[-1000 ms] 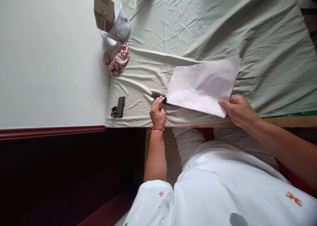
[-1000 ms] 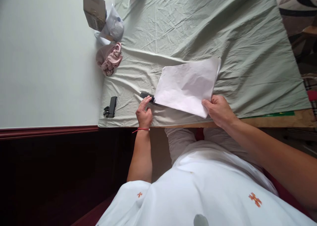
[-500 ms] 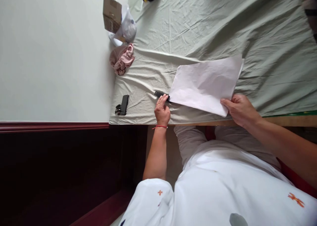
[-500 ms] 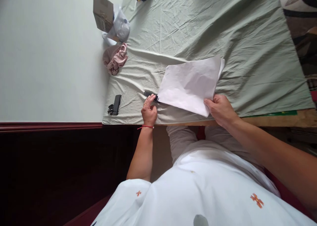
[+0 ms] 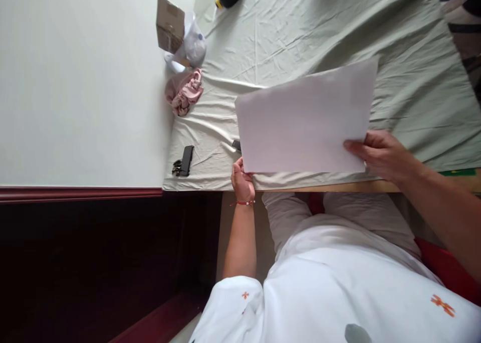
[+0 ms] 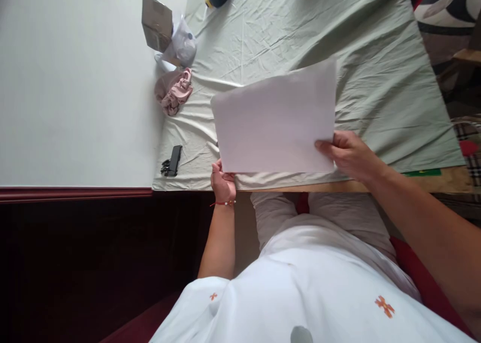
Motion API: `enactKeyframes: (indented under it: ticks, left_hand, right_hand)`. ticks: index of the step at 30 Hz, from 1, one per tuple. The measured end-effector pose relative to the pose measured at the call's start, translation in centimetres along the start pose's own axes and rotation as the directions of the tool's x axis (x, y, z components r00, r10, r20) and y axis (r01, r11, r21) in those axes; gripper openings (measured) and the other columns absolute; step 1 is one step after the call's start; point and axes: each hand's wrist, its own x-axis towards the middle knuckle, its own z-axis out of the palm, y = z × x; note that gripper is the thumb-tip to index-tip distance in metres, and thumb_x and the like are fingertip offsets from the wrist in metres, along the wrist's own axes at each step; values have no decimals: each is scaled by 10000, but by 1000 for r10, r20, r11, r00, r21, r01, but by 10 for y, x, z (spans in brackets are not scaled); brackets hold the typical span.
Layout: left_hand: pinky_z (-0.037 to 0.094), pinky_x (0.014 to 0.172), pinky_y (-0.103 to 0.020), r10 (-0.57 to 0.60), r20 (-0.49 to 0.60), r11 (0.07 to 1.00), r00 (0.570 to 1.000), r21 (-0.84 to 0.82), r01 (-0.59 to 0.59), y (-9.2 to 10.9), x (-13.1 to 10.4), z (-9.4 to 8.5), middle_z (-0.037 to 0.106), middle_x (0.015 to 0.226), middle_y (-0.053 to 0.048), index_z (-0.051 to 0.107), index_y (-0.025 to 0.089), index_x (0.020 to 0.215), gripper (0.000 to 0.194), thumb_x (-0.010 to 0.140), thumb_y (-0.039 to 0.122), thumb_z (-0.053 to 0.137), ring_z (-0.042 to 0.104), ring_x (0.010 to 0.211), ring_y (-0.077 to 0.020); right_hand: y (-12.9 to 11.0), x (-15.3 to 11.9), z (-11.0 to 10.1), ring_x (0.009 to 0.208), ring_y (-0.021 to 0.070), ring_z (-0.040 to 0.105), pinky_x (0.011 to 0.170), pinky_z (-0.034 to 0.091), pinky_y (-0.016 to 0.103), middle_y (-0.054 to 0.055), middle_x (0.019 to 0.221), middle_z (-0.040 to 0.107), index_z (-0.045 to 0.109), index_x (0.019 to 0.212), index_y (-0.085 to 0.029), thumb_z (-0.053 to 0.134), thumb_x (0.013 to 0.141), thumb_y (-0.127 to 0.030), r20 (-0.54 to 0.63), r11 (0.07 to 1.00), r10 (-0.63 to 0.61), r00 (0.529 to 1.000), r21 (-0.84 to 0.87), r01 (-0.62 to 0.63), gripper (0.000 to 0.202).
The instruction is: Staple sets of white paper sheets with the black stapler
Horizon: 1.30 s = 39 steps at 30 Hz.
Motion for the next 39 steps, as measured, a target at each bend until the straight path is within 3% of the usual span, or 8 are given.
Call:
enactKeyframes:
  ticks: [5,10,14,22,28,31,35,39]
  left_hand:
    - [500,749,-268,-14,82,999,997,43,10,-11,-2,4,721,864,-42,709,179,955,487,814,644,711,664,799,-163]
    - [443,720,-232,139,73,920,988,361,-156,-24,-8,8,669,801,-5,705,172,910,323,887,494,689,581,735,-126]
    - [406,662,-224,173,91,873,981,448,-195,-22,-9,10,606,724,11,669,174,836,327,908,493,668,519,676,-115]
    - [462,701,-237,56,160,976,986,197,-88,-20,-10,-1,667,808,-17,692,181,939,354,784,481,800,585,720,-132]
    - [410,656,-218,133,100,933,986,322,-159,-20,-8,2,573,705,17,642,174,778,378,863,532,727,503,658,-103]
    - [364,586,-220,87,153,934,984,331,-134,-17,-9,3,495,627,38,630,180,768,414,884,573,687,441,583,-95]
    - [433,655,-231,13,293,957,956,273,-97,-14,-12,5,640,765,-1,685,177,923,422,794,566,787,562,688,-125]
    - [374,611,-219,39,256,933,966,338,-127,-12,-13,9,556,676,26,634,171,781,403,848,554,739,470,623,-98]
  right_hand:
    - [4,3,-5,595,136,452,556,341,286,2,624,532,554,665,-201,616,833,-527,77,835,-77,994,-540,107,371]
    - [4,4,0,600,156,480,580,346,297,2,637,540,526,748,-226,559,840,-494,-98,708,-229,968,-699,97,285]
    - [7,5,0,610,162,482,597,345,303,5,665,557,540,781,-235,569,825,-460,-195,692,-304,932,-718,75,232]
    - [13,5,-4,584,148,430,588,328,302,-18,644,526,551,835,-236,579,852,-454,-293,769,-315,903,-636,62,220]
    - [12,5,-3,577,137,379,566,294,297,-33,616,466,531,801,-235,578,860,-469,-317,773,-354,880,-628,84,246]
    - [14,6,-5,598,138,402,579,311,294,-30,647,495,558,833,-227,581,870,-464,-327,792,-368,871,-600,109,242]
    - [16,7,-6,636,141,450,607,348,293,-18,700,550,578,852,-217,581,888,-452,-328,805,-390,860,-574,147,239]
    - [17,7,-7,674,157,499,640,382,304,1,739,605,612,881,-212,583,900,-441,-326,792,-405,854,-593,150,231]
